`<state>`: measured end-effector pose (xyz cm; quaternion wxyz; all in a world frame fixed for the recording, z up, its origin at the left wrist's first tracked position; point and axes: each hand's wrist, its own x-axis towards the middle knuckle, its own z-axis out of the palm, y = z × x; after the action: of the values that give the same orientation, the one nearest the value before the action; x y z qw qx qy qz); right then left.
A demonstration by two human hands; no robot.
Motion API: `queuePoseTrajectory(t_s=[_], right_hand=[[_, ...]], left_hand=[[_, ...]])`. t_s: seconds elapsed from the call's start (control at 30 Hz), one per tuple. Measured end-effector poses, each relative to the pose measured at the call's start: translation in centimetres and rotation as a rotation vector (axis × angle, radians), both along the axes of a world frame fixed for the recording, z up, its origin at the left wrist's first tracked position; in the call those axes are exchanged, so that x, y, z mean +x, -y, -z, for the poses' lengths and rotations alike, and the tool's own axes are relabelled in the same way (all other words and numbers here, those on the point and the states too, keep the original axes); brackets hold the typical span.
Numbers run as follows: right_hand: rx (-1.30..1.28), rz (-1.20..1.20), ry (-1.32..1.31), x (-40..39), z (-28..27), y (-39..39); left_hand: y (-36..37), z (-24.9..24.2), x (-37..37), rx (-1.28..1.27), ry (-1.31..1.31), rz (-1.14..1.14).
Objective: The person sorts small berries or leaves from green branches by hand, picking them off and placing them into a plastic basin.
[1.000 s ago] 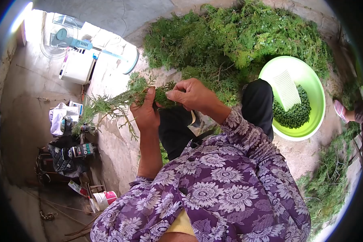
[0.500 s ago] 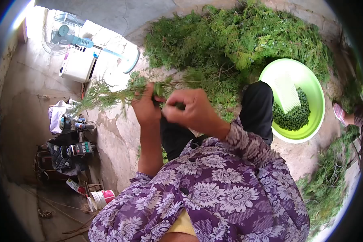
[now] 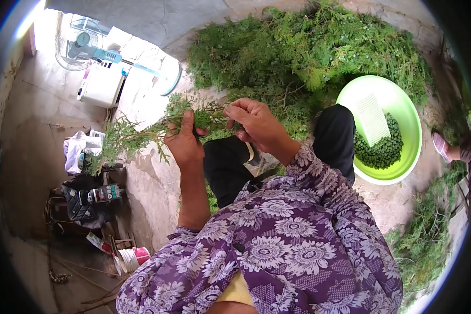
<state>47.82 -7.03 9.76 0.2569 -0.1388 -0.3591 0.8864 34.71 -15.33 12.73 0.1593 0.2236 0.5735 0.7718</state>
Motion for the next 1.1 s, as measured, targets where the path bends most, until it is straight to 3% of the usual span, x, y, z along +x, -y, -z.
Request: queuePoseTrajectory(t_s=[0.17,0.23,0.37,0.47,0.67,0.73,0.83,0.93,1.1], right_hand=[[0.129,0.097,0.045,-0.4,-0.1,0.6],[0.391,0.136,0.134,-0.3,-0.5,0.6],[0.441,0.152,0.159,-0.3,-0.2,0.3],[0.486,0.058,0.174,0.6,-1.1,0.7],[0.33,-0.085,0.004,2.4,-1.7,1.8],[-0.033,-0.205,-0.094,1.3,-0.4,1.4],[-0.161,-0.336,-0.132,0.2,1.3,0.9],[-0.142,-0.317,-0.015,-0.4,1.6,1.2],[-0.243,-0.329,-0.076,-0.9,0.9,1.1]], left_hand=[[0.2,-0.1,0.4,-0.076,-0.154,0.069],[0.1,-0.5,1.4,-0.06,-0.132,0.088],[0.1,-1.0,2.0,-0.093,-0.152,0.041],[-0.1,-0.2,0.6,-0.1,-0.34,0.109],[0.0,-0.3,-3.3,0.002,0.032,-0.053],[0.0,-0.3,-3.5,0.056,0.198,-0.068],[0.1,0.4,-2.9,0.066,0.192,-0.028],[0.2,0.3,-2.3,0.068,0.236,0.017],[-0.1,-0.1,-1.1,0.064,0.081,0.044]])
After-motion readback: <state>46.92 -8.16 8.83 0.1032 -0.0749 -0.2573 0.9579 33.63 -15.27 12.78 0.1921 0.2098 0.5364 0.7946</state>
